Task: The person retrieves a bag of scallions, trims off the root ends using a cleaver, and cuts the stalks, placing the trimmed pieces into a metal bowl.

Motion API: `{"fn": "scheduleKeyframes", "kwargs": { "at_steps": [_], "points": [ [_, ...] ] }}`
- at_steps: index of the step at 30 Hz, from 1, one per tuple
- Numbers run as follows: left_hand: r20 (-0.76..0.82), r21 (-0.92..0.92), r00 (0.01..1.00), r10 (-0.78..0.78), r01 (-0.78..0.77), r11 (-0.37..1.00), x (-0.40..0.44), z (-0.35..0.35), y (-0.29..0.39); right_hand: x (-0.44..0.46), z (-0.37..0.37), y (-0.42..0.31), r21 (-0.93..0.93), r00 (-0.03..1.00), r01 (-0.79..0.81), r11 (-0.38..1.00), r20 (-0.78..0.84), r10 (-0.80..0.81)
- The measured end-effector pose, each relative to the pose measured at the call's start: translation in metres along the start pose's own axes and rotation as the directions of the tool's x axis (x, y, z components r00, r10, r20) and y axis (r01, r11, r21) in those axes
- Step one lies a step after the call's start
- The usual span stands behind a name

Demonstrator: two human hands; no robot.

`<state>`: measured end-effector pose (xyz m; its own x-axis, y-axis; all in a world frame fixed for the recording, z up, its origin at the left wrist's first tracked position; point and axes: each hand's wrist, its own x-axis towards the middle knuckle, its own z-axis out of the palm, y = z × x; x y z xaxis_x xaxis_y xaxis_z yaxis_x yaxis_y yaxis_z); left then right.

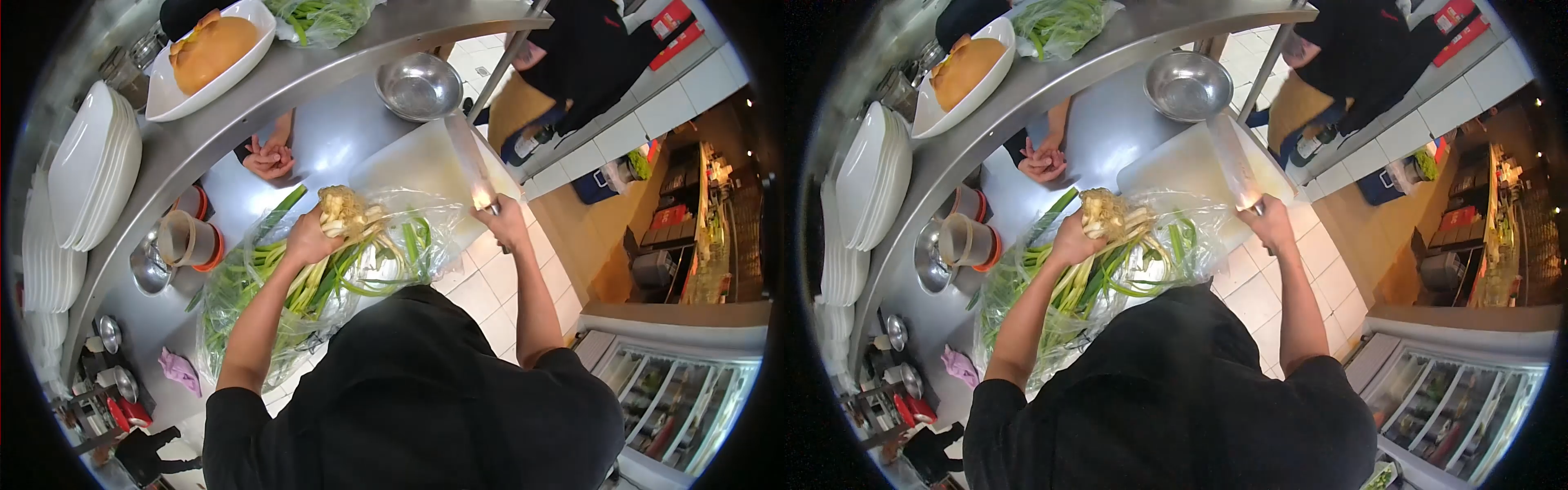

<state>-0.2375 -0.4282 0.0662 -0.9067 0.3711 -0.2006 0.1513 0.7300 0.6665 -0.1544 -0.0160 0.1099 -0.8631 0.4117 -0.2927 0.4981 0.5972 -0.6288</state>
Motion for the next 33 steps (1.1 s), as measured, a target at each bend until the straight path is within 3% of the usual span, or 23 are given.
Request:
{"fn": "scheduleKeyframes", "kwargs": {
  "at_steps": [4, 5, 7, 8, 13, 15, 16, 18, 20, 22, 24, 26, 28, 33],
  "points": [
    [0.015, 0.005, 0.999, 0.029, -0.029, 1.0, 0.003, 0.002, -0.005, 0.025, 0.046, -0.012, 0.109, 0.959, 0.214, 0.971, 0.163, -0.23],
    [-0.002, 0.004, 0.999, 0.041, -0.041, 0.999, 0.003, 0.003, -0.004, 0.033, 0.058, -0.012, 0.114, 0.962, 0.209, 0.971, 0.156, -0.226],
    [-0.004, 0.003, 0.999, 0.033, -0.033, 0.999, -0.001, 0.002, 0.001, 0.046, 0.071, -0.016, -0.229, 0.946, 0.314, 0.921, 0.158, -0.283],
    [-0.012, -0.004, 1.0, 0.018, -0.018, 1.0, -0.002, 0.001, 0.004, 0.053, 0.069, -0.013, -0.224, 0.944, 0.319, 0.921, 0.162, -0.288],
    [-0.071, 0.041, 0.997, -0.024, 0.027, 0.999, -0.012, 0.005, 0.025, 0.081, 0.014, -0.033, -0.289, 0.938, 0.346, 0.893, 0.075, -0.339],
    [-0.099, 0.08, 0.991, 0.088, -0.08, 0.994, -0.011, 0.01, 0.049, 0.104, -0.008, -0.037, -0.305, 0.912, 0.405, 0.862, 0.078, -0.402],
    [-0.106, 0.084, 0.992, 0.068, -0.06, 0.995, -0.006, 0.014, 0.063, 0.117, -0.02, -0.035, -0.33, 0.89, 0.444, 0.833, 0.059, -0.451],
    [-0.19, 0.094, 0.938, 0.291, -0.278, 0.956, 0.015, 0.024, 0.099, 0.147, -0.048, -0.029, -0.32, 0.876, 0.467, 0.825, 0.042, -0.48],
    [-0.195, 0.105, 0.94, 0.279, -0.263, 0.959, 0.041, 0.033, 0.143, 0.181, -0.072, -0.02, -0.308, 0.866, 0.48, 0.821, 0.017, -0.5],
    [-0.188, 0.118, 0.943, 0.274, -0.255, 0.96, 0.066, 0.048, 0.169, 0.209, -0.086, -0.011, -0.307, 0.814, 0.573, 0.76, 0.105, -0.572],
    [-0.18, 0.188, 0.947, 0.265, -0.231, 0.955, 0.096, 0.068, 0.184, 0.22, -0.093, 0.001, -0.207, 0.807, 0.59, 0.781, 0.127, -0.577],
    [-0.167, 0.137, 0.964, 0.208, -0.186, 0.973, 0.114, 0.084, 0.197, 0.227, -0.099, 0.025, -0.116, 0.805, 0.591, 0.799, 0.146, -0.574],
    [-0.145, 0.182, 0.981, 0.132, -0.105, 0.978, 0.127, 0.094, 0.214, 0.23, -0.102, 0.054, 0.094, 0.769, 0.619, 0.78, 0.131, -0.626],
    [-0.113, 0.224, 0.982, 0.149, -0.121, 0.967, 0.145, 0.096, 0.265, 0.223, -0.127, 0.116, 0.293, 0.872, 0.401, 0.868, 0.168, -0.459]
  ]
}}
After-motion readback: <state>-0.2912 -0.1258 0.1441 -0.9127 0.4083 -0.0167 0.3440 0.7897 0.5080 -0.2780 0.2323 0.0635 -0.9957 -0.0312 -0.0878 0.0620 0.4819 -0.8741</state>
